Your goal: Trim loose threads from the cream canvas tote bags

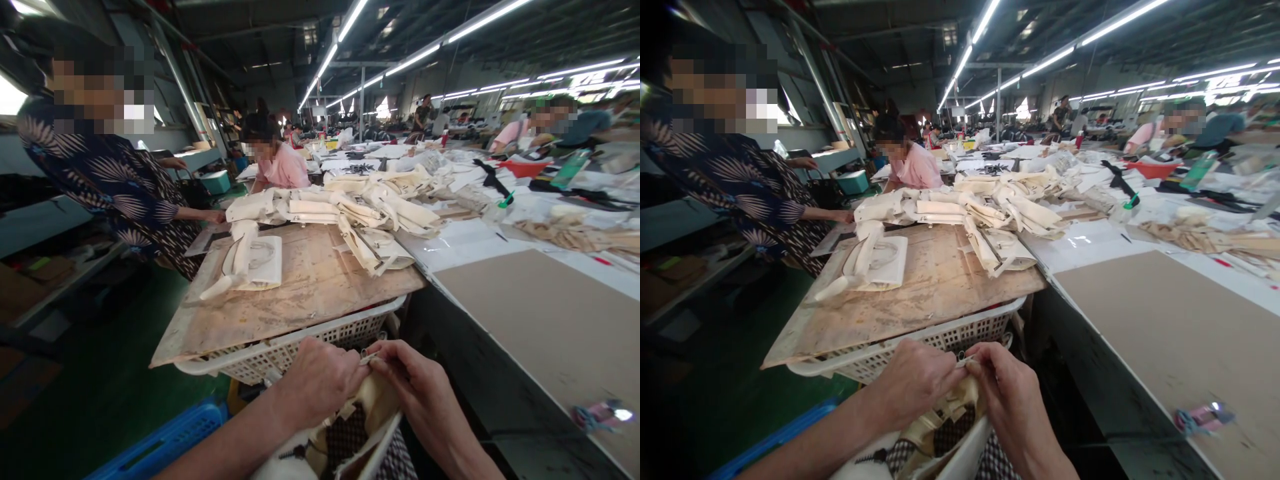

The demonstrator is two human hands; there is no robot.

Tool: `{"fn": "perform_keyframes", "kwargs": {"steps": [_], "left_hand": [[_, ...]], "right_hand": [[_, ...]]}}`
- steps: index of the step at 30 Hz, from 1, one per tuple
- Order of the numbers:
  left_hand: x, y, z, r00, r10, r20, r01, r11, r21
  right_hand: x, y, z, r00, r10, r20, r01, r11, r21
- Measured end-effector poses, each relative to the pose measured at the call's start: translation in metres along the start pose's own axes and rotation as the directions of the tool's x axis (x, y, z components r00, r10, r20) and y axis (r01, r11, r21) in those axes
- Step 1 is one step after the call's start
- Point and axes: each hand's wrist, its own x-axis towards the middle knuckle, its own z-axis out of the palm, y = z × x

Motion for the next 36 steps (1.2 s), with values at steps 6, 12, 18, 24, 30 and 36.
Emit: {"fn": "perform_keyframes", "kwargs": {"steps": [6, 12, 18, 24, 30, 36], "left_hand": [[0.008, 0.003, -0.012, 0.996, -0.043, 0.082, 0.056, 0.984, -0.168], [0.006, 0.008, -0.014, 0.997, -0.052, 0.048, 0.063, 0.96, -0.271], [0.004, 0.015, -0.02, 0.993, -0.101, 0.053, 0.112, 0.949, -0.294], [0.001, 0.014, -0.018, 0.994, -0.095, 0.049, 0.105, 0.957, -0.27], [0.0, 0.011, -0.021, 0.997, -0.057, 0.047, 0.065, 0.979, -0.191], [-0.001, 0.015, -0.014, 0.998, 0.018, -0.063, -0.025, 0.995, -0.097]], "right_hand": [[-0.005, -0.002, -0.005, 0.999, -0.029, -0.014, 0.029, 0.999, 0.02], [-0.01, -0.003, -0.01, 0.998, -0.065, 0.005, 0.065, 0.998, -0.015], [-0.017, -0.006, -0.008, 0.998, 0.009, -0.058, -0.001, 0.992, 0.123], [-0.019, -0.006, -0.003, 0.993, 0.035, -0.111, -0.023, 0.994, 0.105], [-0.015, -0.014, 0.002, 0.99, 0.061, -0.129, -0.055, 0.997, 0.051], [0.005, -0.022, -0.004, 0.993, 0.106, -0.06, -0.098, 0.987, 0.128]]}}
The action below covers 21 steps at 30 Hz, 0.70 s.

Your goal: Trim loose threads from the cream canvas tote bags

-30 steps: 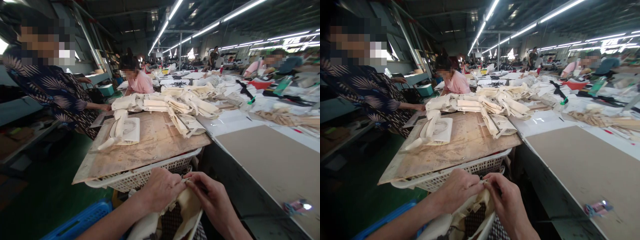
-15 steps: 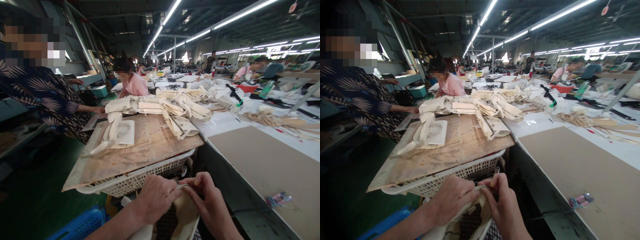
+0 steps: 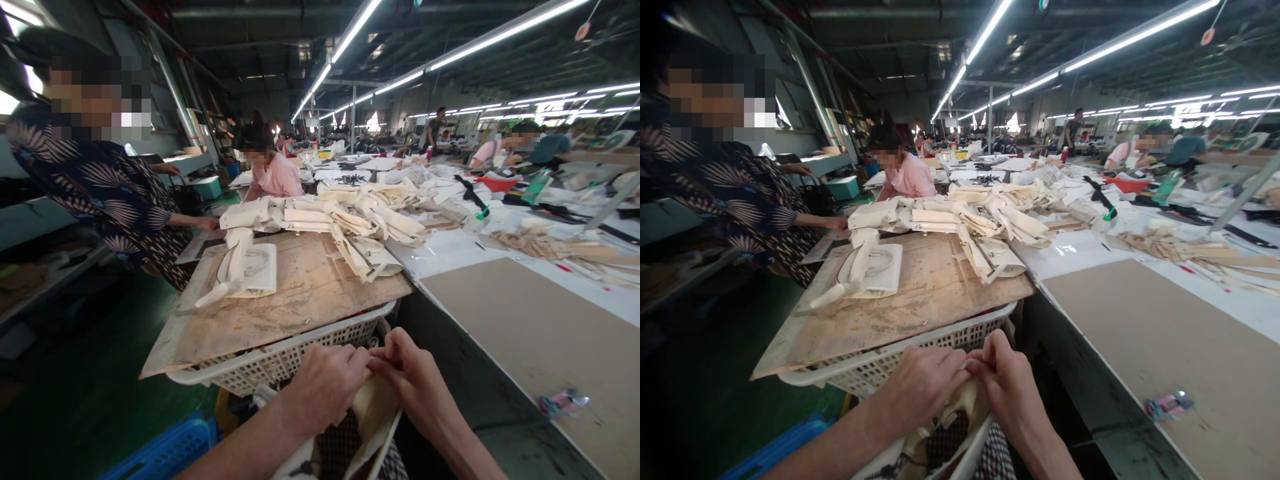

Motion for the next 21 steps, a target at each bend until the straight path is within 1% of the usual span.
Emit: {"fn": "perform_keyframes", "kwargs": {"steps": [2, 4, 7, 10, 12, 15, 17, 18, 20, 21], "left_hand": [[0.0, -0.001, 0.003, 1.0, 0.006, -0.015, -0.006, 1.0, 0.002], [0.0, -0.002, 0.004, 0.999, -0.041, -0.025, 0.04, 0.999, -0.03], [0.001, -0.002, 0.001, 0.991, -0.135, -0.019, 0.133, 0.987, -0.096], [0.0, -0.001, -0.004, 0.982, -0.187, 0.011, 0.187, 0.973, -0.137], [-0.001, 0.0, -0.006, 0.986, -0.168, 0.003, 0.167, 0.975, -0.146], [-0.003, 0.0, -0.005, 0.998, -0.06, -0.019, 0.058, 0.996, -0.068], [-0.002, 0.0, -0.004, 1.0, 0.012, 0.007, -0.012, 1.0, -0.009], [-0.001, -0.001, -0.004, 0.999, 0.029, 0.029, -0.029, 1.0, 0.0], [0.001, -0.003, -0.003, 0.998, 0.013, 0.06, -0.012, 1.0, -0.006], [0.002, -0.005, -0.003, 0.998, -0.019, 0.064, 0.019, 1.0, -0.011]], "right_hand": [[0.004, -0.003, -0.002, 1.0, 0.012, 0.027, -0.012, 0.999, 0.033], [0.002, -0.005, -0.004, 0.999, 0.016, 0.05, -0.018, 0.998, 0.054], [-0.011, -0.008, -0.001, 0.993, 0.04, 0.11, -0.053, 0.991, 0.121], [-0.028, -0.008, 0.005, 0.986, 0.071, 0.153, -0.099, 0.977, 0.191], [-0.035, -0.007, 0.009, 0.987, 0.09, 0.131, -0.11, 0.983, 0.15], [-0.037, -0.008, 0.012, 0.99, 0.107, 0.092, -0.113, 0.992, 0.061], [-0.035, -0.01, 0.012, 0.99, 0.108, 0.091, -0.113, 0.992, 0.051], [-0.034, -0.01, 0.011, 0.99, 0.105, 0.097, -0.111, 0.992, 0.057], [-0.034, -0.008, 0.009, 0.993, 0.077, 0.087, -0.082, 0.995, 0.057], [-0.036, -0.005, 0.009, 0.998, 0.052, 0.043, -0.054, 0.998, 0.031]]}}
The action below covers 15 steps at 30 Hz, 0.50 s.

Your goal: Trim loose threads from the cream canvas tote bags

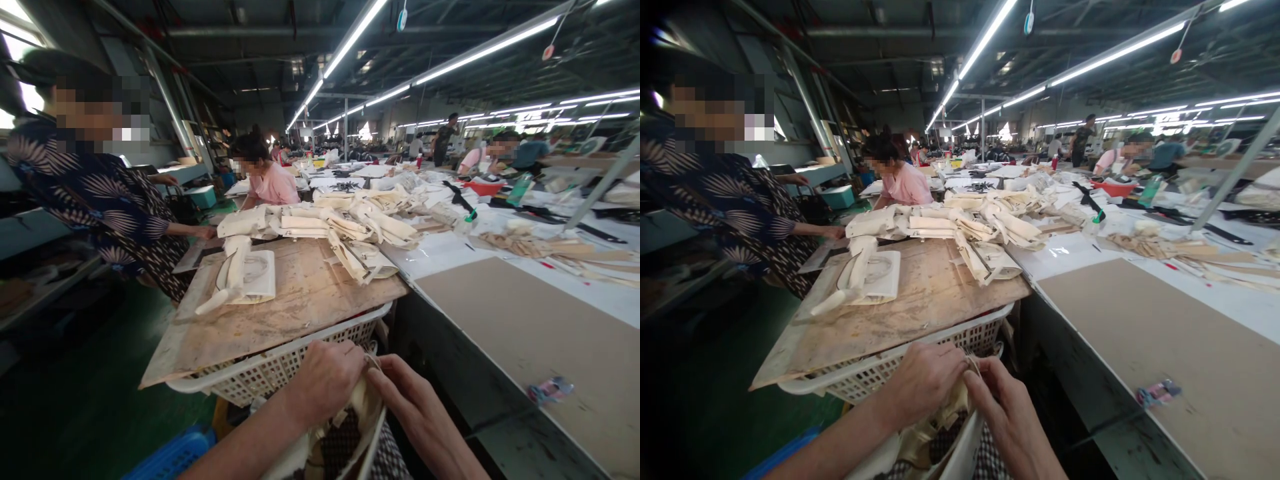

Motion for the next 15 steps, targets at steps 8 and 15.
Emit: {"fn": "perform_keyframes", "kwargs": {"steps": [8, 15], "left_hand": [[0.007, -0.023, 0.0, 0.942, -0.331, -0.05, 0.328, 0.943, -0.059], [0.012, -0.026, -0.006, 0.974, -0.227, -0.019, 0.217, 0.949, -0.227]], "right_hand": [[-0.037, 0.031, -0.006, 0.852, -0.49, -0.183, 0.354, 0.798, -0.488], [-0.034, 0.014, -0.025, 0.829, -0.51, 0.228, 0.538, 0.621, -0.57]]}}
